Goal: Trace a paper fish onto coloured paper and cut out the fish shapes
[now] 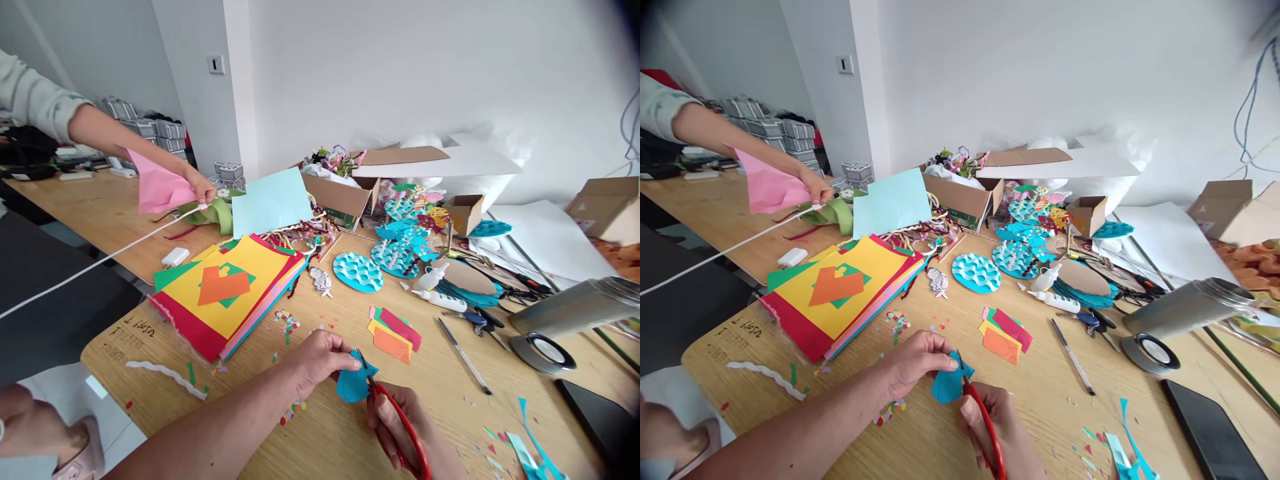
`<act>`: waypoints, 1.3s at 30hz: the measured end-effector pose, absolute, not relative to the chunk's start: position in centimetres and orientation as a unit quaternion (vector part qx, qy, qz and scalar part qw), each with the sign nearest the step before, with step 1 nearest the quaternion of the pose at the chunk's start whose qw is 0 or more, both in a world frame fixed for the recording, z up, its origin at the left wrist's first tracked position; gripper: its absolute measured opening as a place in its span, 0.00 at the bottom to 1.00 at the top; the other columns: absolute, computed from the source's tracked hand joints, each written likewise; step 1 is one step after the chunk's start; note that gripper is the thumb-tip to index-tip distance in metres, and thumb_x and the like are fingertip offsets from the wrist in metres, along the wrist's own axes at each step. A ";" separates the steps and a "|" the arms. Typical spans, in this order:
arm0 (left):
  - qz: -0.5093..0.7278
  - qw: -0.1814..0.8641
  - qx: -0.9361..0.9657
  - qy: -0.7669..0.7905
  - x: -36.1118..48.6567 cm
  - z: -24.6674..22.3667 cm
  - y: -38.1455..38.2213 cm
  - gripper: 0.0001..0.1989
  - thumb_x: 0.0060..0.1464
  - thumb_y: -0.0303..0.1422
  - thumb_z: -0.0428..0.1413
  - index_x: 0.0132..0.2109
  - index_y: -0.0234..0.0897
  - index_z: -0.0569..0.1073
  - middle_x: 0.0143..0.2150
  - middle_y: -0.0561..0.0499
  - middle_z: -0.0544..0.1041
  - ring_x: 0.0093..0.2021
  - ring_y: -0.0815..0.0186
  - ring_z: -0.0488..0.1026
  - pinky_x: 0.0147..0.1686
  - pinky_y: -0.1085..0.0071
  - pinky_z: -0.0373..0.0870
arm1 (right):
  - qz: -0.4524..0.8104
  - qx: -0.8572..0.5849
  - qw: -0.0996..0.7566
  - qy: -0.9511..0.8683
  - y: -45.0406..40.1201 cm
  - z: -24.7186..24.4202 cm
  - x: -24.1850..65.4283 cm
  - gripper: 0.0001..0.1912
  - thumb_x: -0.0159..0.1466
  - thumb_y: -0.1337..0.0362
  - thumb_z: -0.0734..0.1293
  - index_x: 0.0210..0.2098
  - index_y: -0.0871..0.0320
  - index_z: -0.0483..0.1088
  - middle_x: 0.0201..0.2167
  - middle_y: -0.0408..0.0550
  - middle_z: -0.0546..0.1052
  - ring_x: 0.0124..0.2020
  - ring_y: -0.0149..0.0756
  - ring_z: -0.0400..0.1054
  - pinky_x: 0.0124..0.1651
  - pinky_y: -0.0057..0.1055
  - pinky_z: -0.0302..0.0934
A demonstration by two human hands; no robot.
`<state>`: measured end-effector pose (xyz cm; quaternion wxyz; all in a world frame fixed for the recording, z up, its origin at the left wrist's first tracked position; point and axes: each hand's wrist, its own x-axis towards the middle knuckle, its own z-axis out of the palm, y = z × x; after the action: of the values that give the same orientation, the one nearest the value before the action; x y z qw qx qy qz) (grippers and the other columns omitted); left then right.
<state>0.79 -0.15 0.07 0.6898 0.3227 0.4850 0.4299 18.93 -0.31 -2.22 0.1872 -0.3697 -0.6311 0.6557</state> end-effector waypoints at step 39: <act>0.424 0.704 0.346 0.453 0.6 0.0 -0.4 0.13 0.39 0.38 0.64 0.29 0.31 0.75 0.25 0.50 0.76 0.25 0.70 0.67 0.29 0.73 0.61 | 0.649 -0.387 0.206 -0.621 -0.8 0.0 18.1 0.31 0.56 0.34 0.60 0.21 0.57 0.59 0.10 0.36 0.59 0.10 0.22 0.50 0.14 0.23 0.40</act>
<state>0.56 -0.40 -0.05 0.7042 0.3456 0.4527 0.4240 18.09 -0.82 0.04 0.2063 -0.3875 -0.6213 0.6490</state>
